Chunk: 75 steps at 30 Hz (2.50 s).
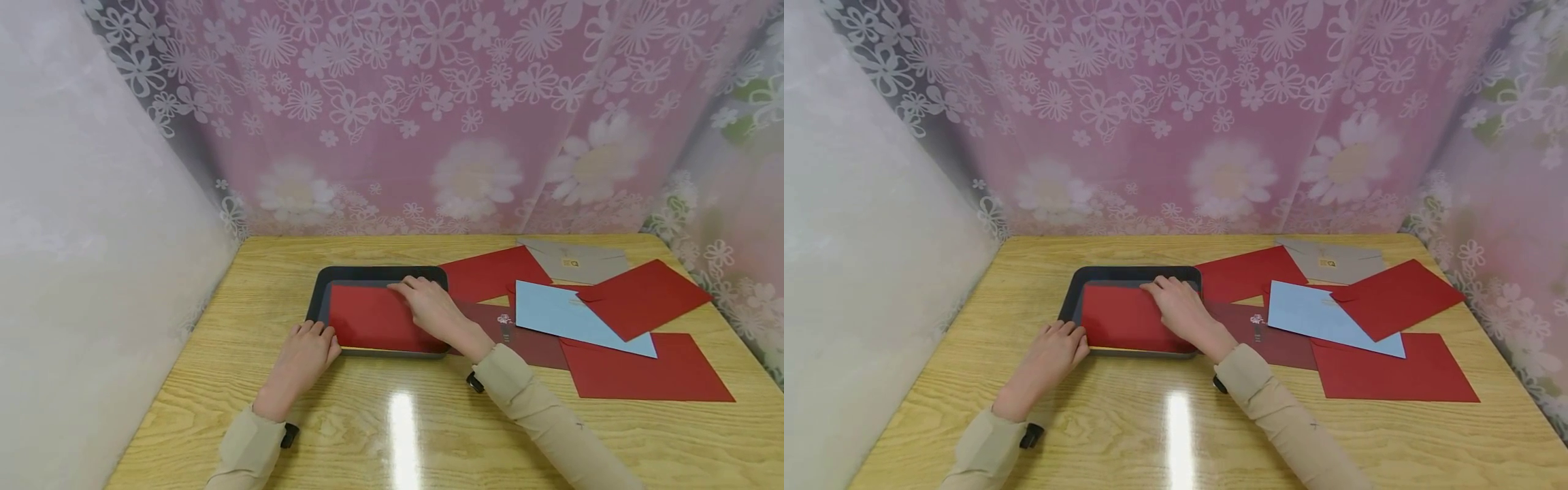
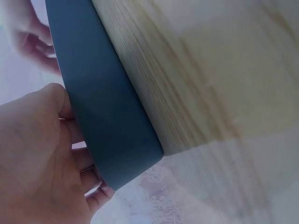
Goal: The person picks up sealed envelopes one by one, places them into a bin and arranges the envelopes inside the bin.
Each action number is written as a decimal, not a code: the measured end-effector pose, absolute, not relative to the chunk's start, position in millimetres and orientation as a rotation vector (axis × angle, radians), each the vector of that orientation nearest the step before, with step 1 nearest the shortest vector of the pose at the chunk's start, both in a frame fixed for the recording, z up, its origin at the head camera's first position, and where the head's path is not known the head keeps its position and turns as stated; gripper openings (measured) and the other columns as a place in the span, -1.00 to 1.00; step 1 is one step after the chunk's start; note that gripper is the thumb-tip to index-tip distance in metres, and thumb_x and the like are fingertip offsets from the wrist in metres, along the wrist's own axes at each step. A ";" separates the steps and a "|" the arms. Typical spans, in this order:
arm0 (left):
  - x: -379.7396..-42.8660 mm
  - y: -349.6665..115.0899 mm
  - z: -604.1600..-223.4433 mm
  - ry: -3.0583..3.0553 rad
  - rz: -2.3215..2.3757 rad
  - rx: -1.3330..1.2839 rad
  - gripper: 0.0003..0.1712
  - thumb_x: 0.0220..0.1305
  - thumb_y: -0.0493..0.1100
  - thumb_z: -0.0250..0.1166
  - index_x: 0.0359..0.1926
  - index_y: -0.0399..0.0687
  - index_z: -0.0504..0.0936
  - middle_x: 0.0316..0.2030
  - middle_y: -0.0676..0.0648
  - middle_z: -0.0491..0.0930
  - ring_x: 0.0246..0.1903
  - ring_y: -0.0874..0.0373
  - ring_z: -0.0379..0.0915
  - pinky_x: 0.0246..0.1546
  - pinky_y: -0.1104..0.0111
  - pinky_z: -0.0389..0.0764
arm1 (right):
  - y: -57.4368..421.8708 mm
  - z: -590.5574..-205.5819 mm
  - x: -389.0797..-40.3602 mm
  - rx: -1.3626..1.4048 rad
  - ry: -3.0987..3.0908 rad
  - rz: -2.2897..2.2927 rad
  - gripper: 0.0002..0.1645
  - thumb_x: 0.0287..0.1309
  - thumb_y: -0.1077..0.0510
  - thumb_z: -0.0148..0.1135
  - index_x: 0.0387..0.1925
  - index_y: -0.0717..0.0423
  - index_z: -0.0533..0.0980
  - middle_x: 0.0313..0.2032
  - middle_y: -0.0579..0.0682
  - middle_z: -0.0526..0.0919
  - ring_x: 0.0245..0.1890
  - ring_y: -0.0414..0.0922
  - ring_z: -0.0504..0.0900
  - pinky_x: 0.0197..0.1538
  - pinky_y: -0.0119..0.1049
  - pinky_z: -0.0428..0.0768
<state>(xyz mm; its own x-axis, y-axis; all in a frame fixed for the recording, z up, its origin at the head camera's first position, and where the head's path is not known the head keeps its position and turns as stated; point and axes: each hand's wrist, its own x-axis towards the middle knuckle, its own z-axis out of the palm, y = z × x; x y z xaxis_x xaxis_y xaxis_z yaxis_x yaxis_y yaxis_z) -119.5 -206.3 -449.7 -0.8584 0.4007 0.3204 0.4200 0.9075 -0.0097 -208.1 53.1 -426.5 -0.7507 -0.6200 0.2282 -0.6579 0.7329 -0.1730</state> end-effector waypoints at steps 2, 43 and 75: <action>-119.0 -206.1 -449.6 -2.749 -0.086 -0.607 -0.61 0.39 -0.23 0.18 -0.59 -0.03 0.29 -0.59 0.01 0.22 -0.50 0.07 0.15 -0.31 0.27 0.20 | 55.8 -429.0 -207.8 1.029 -2.806 0.330 -0.50 0.34 0.29 0.25 0.29 0.13 0.50 0.10 0.10 0.62 0.05 0.07 0.61 0.06 -0.07 0.60; -112.2 -204.1 -452.0 -2.735 -0.072 -0.596 -0.59 0.39 -0.19 0.25 -0.59 0.00 0.31 -0.59 0.01 0.21 -0.52 0.08 0.13 -0.35 0.28 0.18 | 299.0 -424.4 -184.0 0.458 -2.896 0.346 -0.49 0.31 0.22 0.27 0.23 0.36 0.47 0.15 0.40 0.49 0.09 0.36 0.51 -0.10 0.22 0.57; -112.8 -205.1 -453.2 -2.729 -0.043 -0.592 -0.63 0.38 -0.19 0.25 -0.57 -0.01 0.35 -0.58 0.01 0.24 -0.51 0.06 0.19 -0.34 0.26 0.23 | 291.7 -442.5 -142.4 0.452 -3.106 0.116 -0.28 0.24 -0.01 0.37 0.19 0.50 0.48 0.18 0.48 0.48 0.08 0.47 0.46 -0.04 0.21 0.59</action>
<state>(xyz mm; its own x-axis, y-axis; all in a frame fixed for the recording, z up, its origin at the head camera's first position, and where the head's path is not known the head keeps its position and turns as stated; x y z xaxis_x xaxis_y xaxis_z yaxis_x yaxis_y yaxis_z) -112.8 -205.1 -453.2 -0.8524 0.3969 0.3405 0.4074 0.9122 -0.0434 -142.4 291.7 -442.5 -0.9586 -0.2845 0.0112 -0.2845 0.9559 -0.0728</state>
